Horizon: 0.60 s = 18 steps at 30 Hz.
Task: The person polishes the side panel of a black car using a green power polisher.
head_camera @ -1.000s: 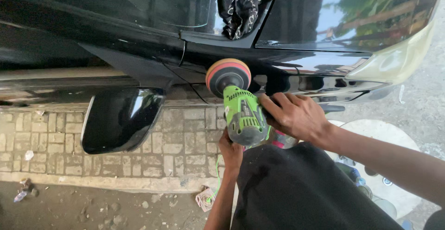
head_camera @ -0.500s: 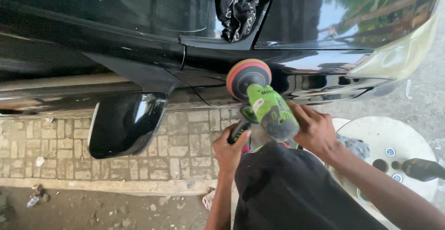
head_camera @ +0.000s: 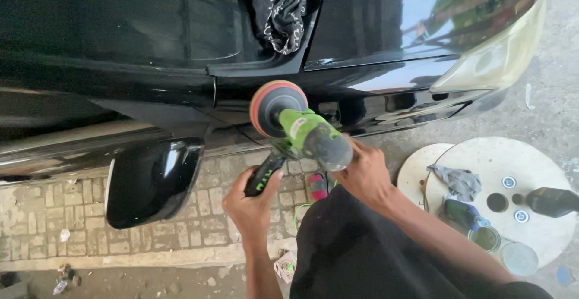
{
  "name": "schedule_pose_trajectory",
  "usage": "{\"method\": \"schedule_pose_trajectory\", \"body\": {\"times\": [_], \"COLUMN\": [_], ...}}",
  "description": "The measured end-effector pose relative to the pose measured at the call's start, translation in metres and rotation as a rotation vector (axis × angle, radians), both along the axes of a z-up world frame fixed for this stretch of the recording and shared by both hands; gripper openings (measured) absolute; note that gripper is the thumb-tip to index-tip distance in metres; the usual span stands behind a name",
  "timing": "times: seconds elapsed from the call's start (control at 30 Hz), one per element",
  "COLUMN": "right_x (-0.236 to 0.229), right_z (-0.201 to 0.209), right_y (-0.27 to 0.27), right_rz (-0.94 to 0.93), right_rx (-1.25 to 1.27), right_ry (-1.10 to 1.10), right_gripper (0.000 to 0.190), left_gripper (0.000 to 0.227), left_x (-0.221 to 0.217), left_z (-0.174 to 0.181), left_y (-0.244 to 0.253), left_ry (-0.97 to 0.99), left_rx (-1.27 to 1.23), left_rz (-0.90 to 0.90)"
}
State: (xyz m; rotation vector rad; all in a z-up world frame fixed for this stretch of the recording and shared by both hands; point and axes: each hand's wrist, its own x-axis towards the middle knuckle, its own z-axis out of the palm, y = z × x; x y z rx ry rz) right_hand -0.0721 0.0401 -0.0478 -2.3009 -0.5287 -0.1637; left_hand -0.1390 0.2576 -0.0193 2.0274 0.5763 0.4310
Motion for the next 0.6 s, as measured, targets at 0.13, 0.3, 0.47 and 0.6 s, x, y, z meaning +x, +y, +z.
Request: {"method": "schedule_pose_trajectory", "body": {"times": [0.13, 0.3, 0.47, 0.6], "right_x": [-0.011, -0.016, -0.021, -0.021], "right_z": [-0.023, -0.037, -0.025, -0.011], "right_y": [-0.051, -0.108, -0.140, -0.133], "right_rz": [-0.127, -0.339, -0.644, -0.660], "right_rx": [0.005, -0.090, 0.078, 0.165], "right_ry": [0.113, 0.166, 0.434, 0.464], "right_gripper": [0.025, 0.030, 0.036, 0.038], "left_gripper": [0.035, 0.037, 0.038, 0.038], "left_x": [0.017, 0.048, 0.074, 0.077], "left_z": [0.009, 0.012, 0.007, 0.012], "left_y": [-0.043, -0.095, -0.137, -0.136], "left_ry": [0.018, -0.065, -0.020, -0.031], "left_rx": [-0.015, 0.095, 0.053, 0.054], "left_rz": [-0.127, -0.312, -0.464, -0.500]}}
